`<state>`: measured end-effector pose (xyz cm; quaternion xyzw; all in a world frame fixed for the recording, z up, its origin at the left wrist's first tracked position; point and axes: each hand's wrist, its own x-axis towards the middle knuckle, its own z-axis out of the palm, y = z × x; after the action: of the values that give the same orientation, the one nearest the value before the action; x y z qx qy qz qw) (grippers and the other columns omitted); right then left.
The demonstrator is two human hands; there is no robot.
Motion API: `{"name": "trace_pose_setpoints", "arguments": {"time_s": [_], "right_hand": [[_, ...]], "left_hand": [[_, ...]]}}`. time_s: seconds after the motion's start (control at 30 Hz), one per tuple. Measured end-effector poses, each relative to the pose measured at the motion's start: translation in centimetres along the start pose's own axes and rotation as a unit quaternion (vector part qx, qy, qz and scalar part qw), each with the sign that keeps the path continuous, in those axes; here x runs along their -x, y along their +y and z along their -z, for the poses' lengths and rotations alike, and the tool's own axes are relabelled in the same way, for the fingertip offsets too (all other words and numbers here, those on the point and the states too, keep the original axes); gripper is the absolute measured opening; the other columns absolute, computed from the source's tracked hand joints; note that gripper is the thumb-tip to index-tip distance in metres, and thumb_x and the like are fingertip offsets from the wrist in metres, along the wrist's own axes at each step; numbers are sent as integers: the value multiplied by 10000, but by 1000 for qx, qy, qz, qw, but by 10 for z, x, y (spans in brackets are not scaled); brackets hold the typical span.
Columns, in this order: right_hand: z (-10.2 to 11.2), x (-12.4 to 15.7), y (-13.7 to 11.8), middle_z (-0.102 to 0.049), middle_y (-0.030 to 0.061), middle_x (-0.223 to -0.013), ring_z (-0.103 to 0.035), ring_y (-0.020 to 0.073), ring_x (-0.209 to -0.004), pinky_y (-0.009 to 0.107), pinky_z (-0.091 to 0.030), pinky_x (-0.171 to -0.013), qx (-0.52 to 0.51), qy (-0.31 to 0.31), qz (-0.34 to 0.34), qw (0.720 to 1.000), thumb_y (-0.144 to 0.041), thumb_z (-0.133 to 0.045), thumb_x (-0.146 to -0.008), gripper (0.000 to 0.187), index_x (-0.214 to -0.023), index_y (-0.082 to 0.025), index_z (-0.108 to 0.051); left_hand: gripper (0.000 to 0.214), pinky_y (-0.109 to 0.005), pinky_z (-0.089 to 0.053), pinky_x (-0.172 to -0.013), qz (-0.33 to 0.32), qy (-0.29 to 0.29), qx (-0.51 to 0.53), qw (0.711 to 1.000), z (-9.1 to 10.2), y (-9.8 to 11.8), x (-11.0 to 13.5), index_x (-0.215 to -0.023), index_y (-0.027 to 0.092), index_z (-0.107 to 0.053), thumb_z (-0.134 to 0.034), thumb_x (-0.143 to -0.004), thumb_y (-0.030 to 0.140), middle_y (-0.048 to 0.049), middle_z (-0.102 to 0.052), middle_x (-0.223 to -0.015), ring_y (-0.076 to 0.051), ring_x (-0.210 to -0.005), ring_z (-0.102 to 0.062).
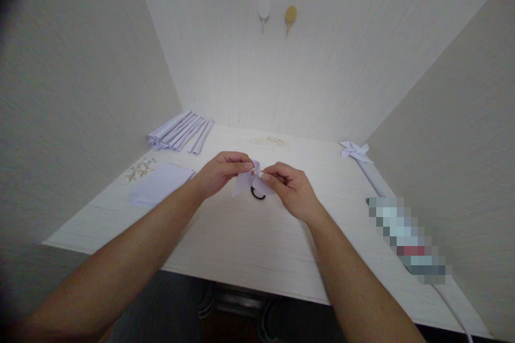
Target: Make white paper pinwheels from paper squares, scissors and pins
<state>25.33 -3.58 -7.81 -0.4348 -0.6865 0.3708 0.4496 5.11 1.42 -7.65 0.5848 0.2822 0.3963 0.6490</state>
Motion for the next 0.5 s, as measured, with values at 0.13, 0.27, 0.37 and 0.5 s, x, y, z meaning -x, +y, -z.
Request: {"name": "trace_pose_setpoints", "arguments": {"time_s": [0.13, 0.27, 0.37, 0.5], "right_hand": [[0, 0, 1, -552, -11, -687, -446, 123, -610, 285, -335, -558, 1, -2, 10, 1000, -406, -691, -889, 222, -834, -193, -726], [-1, -1, 5, -543, -14, -664, -441, 124, -601, 281, -329, -542, -1, 3, -2, 1000, -431, -691, -888, 241, -866, -194, -732], [-1, -1, 7, -533, -21, -640, -430, 120, -585, 277, -324, -530, -5, 10, -19, 1000, -448, -691, -880, 264, -886, -188, -735], [-1, -2, 5, -531, -26, -617, -417, 114, -563, 273, -321, -519, -7, 16, -25, 1000, -463, -694, -866, 285, -871, -181, -735]], "left_hand": [[259, -275, -381, -666, 2, -4, 5, 1000, 0, -1, -1, -735, 139, -737, -796, -701, 389, -22, -664, -707, -123, -661, -543], [264, -272, -371, -657, 0, -2, 2, 1000, -1, 1, 0, -720, 134, -727, -791, -707, 389, -15, -646, -683, -113, -643, -524], [269, -267, -371, -641, -7, 0, -7, 1000, -2, 2, 0, -706, 130, -721, -782, -718, 392, -3, -622, -649, -104, -619, -502], [240, -264, -393, -652, -15, 7, -27, 999, -1, 3, -1, -723, 128, -734, -766, -724, 365, -15, -646, -679, -112, -652, -524]]}}
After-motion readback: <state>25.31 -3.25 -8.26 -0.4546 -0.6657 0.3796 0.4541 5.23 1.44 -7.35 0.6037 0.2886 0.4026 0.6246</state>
